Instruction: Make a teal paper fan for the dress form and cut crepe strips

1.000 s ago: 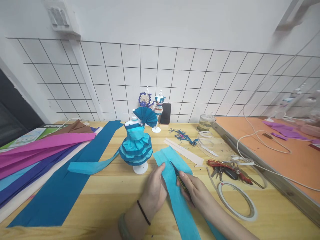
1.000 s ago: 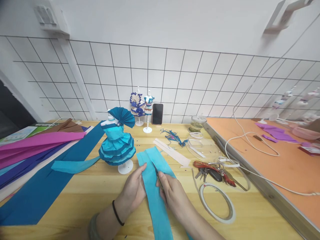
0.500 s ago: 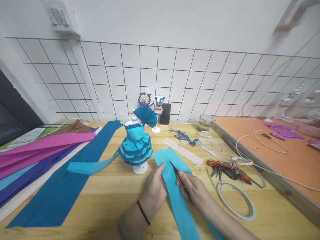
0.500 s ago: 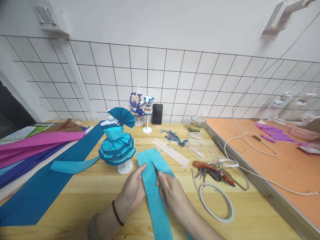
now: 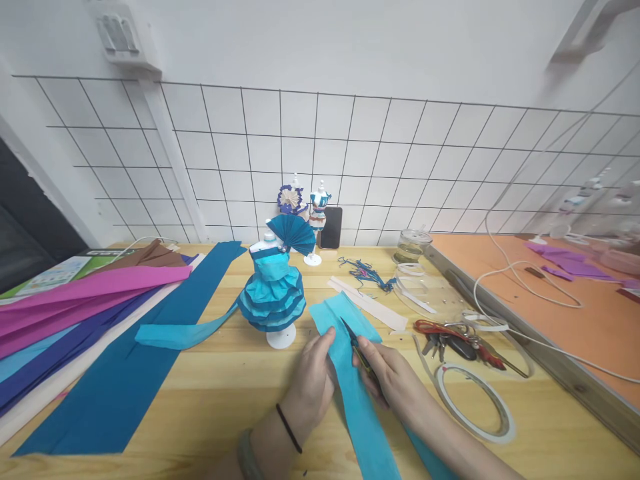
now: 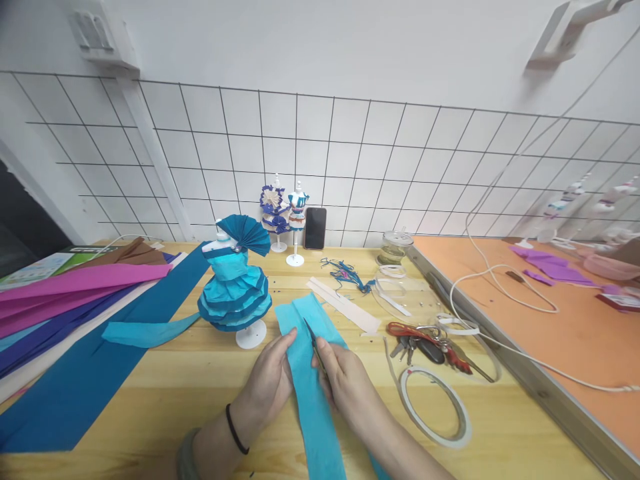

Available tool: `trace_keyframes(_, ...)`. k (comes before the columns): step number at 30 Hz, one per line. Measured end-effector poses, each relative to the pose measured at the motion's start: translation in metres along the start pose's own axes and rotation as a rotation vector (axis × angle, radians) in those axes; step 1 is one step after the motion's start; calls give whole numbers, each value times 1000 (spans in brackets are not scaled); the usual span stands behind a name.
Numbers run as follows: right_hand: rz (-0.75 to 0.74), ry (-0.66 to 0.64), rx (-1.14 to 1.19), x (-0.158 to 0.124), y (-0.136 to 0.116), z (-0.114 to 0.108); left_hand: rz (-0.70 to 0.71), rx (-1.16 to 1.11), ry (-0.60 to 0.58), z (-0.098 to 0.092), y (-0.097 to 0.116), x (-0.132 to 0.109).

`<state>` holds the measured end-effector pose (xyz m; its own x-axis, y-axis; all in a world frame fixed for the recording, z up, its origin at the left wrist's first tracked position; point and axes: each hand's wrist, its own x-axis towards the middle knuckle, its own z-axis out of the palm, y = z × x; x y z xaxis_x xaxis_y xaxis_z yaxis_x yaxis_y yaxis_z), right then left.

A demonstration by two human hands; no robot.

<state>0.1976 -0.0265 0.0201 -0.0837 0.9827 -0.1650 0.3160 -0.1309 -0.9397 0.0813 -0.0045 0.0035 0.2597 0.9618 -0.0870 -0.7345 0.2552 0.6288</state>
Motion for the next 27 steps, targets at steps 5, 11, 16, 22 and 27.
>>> trace_keyframes(5,9,6,4,0,0,0,5,-16,15,0,0,1)
trace_keyframes(11,-10,2,2,1,3,-1,13,-12,20,-2,-2,0)
trace_keyframes(16,-23,5,-19,2,4,-1,7,-11,27,-1,-1,0)
trace_keyframes(22,-22,1,-19,2,4,0,-25,-21,34,0,2,0)
trace_keyframes(27,-6,-6,-29,-1,6,4,-33,-23,80,-2,4,0)
